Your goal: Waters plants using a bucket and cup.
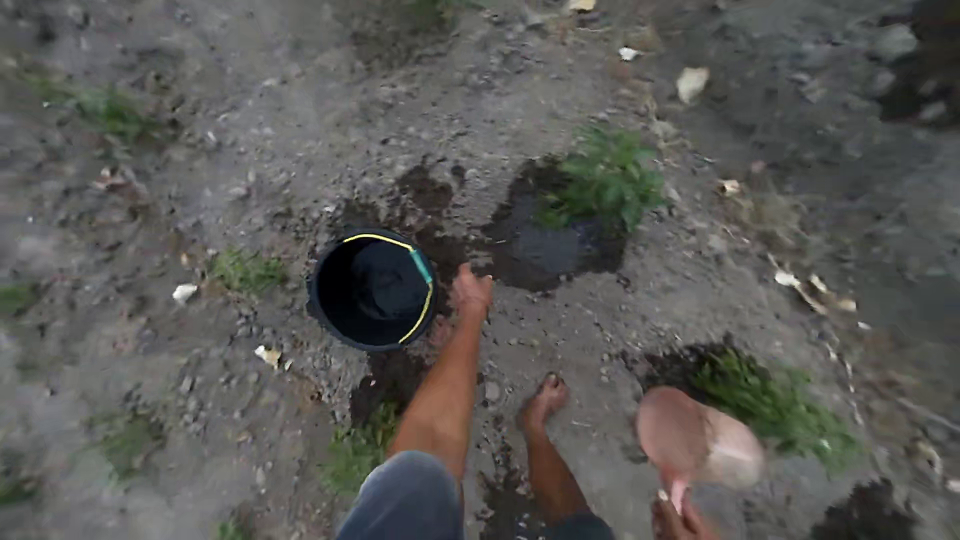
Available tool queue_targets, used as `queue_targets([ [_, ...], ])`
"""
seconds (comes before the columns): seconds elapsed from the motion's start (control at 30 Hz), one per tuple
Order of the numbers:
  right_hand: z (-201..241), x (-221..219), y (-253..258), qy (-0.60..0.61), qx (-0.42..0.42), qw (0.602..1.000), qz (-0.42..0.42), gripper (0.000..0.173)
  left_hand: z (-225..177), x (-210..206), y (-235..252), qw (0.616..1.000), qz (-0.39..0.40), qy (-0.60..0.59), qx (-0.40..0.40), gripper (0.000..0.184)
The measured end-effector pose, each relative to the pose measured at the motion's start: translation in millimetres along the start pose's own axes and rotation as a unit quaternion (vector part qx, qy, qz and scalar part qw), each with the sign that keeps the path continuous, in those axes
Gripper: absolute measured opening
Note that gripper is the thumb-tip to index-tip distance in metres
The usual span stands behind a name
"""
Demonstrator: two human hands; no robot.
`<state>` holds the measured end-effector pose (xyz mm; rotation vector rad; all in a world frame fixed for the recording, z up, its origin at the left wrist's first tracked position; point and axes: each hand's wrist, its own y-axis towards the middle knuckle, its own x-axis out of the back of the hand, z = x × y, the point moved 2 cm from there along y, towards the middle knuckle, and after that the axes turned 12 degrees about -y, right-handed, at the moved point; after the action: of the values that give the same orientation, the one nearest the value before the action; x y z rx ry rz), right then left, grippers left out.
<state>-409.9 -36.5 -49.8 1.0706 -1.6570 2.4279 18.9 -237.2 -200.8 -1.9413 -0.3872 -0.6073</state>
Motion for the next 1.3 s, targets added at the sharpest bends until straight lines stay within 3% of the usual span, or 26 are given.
queue_targets([
  [0.03, 37, -13, 1, -0.008, 0.052, 0.998, 0.022, 0.034, 1, 13, -2, 0.994, -0.029, 0.072, -0.074, 0.056],
  [0.1, 107, -41, 5, -0.021, 0.148, 0.988, 0.048, 0.036, 15, 38, 9, 0.975, -0.074, 0.149, -0.148, 0.071],
  [0.17, 164, -69, -1, -0.039, 0.213, 0.974, 0.071, 0.045, 39, 66, 29, 0.976, -0.037, 0.184, -0.112, 0.079],
  [0.27, 230, -106, -13, -0.096, 0.290, 0.946, 0.106, 0.051, 59, 115, 40, 0.978, -0.005, 0.168, -0.122, 0.066],
  [0.33, 256, -130, -19, -0.201, 0.357, 0.904, 0.125, 0.052, 76, 152, 11, 0.991, -0.069, 0.048, -0.103, 0.072],
  [0.43, 305, -180, -28, -0.434, 0.448, 0.754, 0.204, 0.046, 153, 221, -26, 0.963, -0.172, -0.180, 0.098, 0.071],
  [0.5, 339, -235, -30, -0.577, 0.474, 0.620, 0.242, 0.047, 234, 254, -14, 0.941, -0.151, -0.228, 0.198, 0.045],
  [0.6, 382, -335, -32, -0.720, 0.469, 0.444, 0.252, 0.062, 320, 265, 32, 0.937, -0.017, -0.266, 0.225, 0.037],
  [0.63, 396, -369, -31, -0.750, 0.463, 0.404, 0.245, 0.063, 331, 263, 50, 0.929, 0.016, -0.298, 0.218, 0.039],
  [0.7, 416, -431, -24, -0.784, 0.456, 0.363, 0.212, 0.056, 338, 260, 73, 0.883, 0.032, -0.404, 0.238, 0.050],
  [0.77, 430, -480, -9, -0.813, 0.430, 0.359, 0.161, 0.044, 340, 254, 86, 0.833, -0.006, -0.478, 0.280, 0.060],
  [0.83, 436, -510, 11, -0.837, 0.391, 0.361, 0.129, 0.042, 342, 244, 91, 0.822, -0.038, -0.487, 0.292, 0.058],
  [0.9, 425, -518, 34, -0.842, 0.353, 0.367, 0.178, 0.044, 345, 239, 81, 0.806, -0.030, -0.516, 0.288, 0.052],
  [1.0, 398, -519, 67, -0.785, 0.294, 0.441, 0.322, 0.041, 331, 235, 55, 0.769, -0.001, -0.576, 0.276, 0.047],
  [1.07, 391, -514, 79, -0.721, 0.221, 0.515, 0.407, 0.036, 305, 232, 33, 0.736, 0.009, -0.619, 0.275, 0.043],
  [1.13, 397, -503, 73, -0.610, 0.087, 0.613, 0.494, 0.037, 277, 227, 11, 0.681, -0.012, -0.672, 0.292, 0.038],
  [1.17, 402, -498, 70, -0.558, 0.036, 0.638, 0.529, 0.038, 263, 224, 1, 0.646, -0.034, -0.699, 0.304, 0.036],
  [1.23, 413, -487, 64, -0.493, -0.007, 0.636, 0.593, 0.039, 241, 218, -23, 0.561, -0.097, -0.749, 0.338, 0.029],
  [1.3, 425, -477, 53, -0.459, -0.009, 0.607, 0.649, 0.026, 226, 209, -46, 0.475, -0.173, -0.779, 0.369, 0.016],
])
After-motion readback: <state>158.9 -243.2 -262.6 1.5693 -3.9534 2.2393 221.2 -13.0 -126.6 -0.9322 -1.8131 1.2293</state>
